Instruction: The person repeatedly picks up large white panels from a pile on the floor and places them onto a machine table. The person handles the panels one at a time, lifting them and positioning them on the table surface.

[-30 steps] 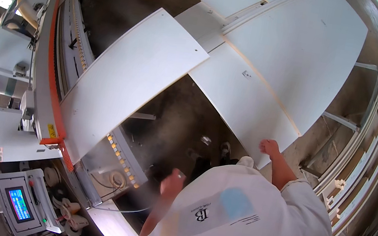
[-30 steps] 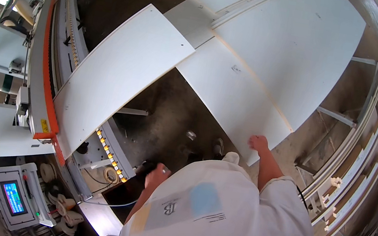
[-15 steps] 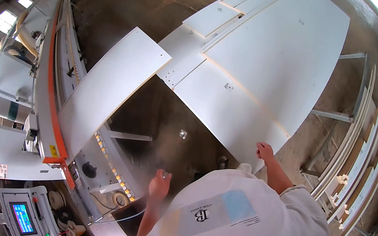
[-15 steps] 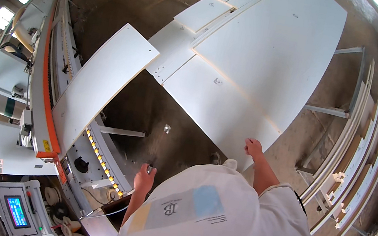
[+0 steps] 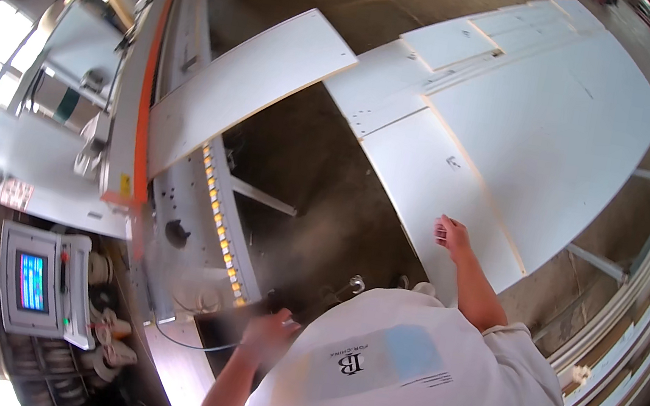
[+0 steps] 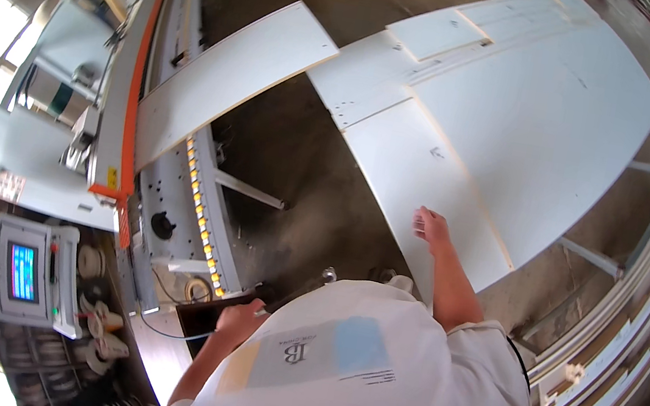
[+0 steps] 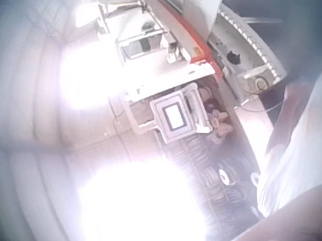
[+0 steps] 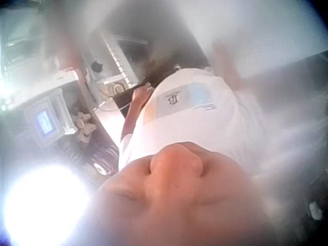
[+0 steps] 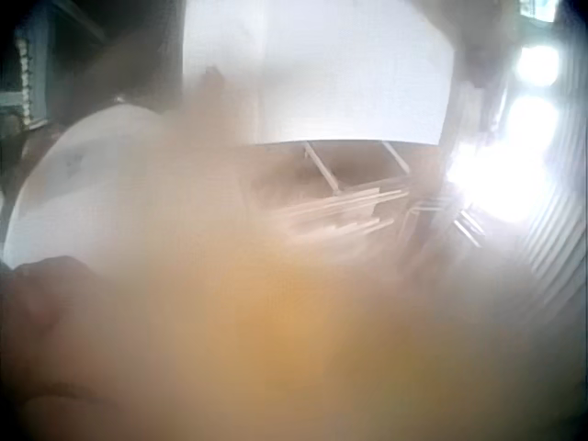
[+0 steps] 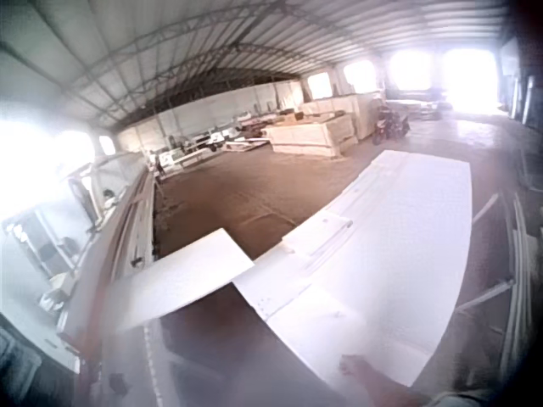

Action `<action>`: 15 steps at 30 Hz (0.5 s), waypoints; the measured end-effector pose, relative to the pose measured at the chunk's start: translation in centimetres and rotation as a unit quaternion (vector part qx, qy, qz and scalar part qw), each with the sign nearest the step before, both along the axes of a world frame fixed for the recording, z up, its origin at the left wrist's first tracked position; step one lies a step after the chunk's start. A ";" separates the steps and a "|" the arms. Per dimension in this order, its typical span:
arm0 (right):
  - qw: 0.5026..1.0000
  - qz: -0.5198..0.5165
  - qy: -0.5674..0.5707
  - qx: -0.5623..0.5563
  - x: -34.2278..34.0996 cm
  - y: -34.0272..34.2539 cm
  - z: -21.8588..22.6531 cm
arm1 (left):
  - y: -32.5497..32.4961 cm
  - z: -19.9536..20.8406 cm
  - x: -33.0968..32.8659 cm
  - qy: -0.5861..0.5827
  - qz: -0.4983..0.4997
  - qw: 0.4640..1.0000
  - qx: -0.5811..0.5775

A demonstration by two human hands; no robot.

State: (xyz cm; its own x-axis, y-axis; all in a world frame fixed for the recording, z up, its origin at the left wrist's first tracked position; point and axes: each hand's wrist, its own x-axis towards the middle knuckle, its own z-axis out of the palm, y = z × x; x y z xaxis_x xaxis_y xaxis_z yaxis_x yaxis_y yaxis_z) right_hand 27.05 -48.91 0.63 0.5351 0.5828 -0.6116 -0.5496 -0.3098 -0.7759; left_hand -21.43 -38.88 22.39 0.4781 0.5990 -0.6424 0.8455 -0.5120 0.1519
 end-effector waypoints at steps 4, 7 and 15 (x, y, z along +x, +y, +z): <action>0.993 0.096 -0.056 -0.042 -2.9 1.0 -1.6 | 2.7 -0.4 -12.0 -0.054 0.066 0.982 0.166; 0.973 0.207 -0.072 -0.069 -4.6 -0.1 -5.3 | 6.0 0.4 -21.8 0.025 0.083 0.942 0.324; 0.653 0.575 -0.491 -0.044 -12.1 3.7 -10.2 | 11.2 3.3 -45.3 0.019 0.274 0.768 0.579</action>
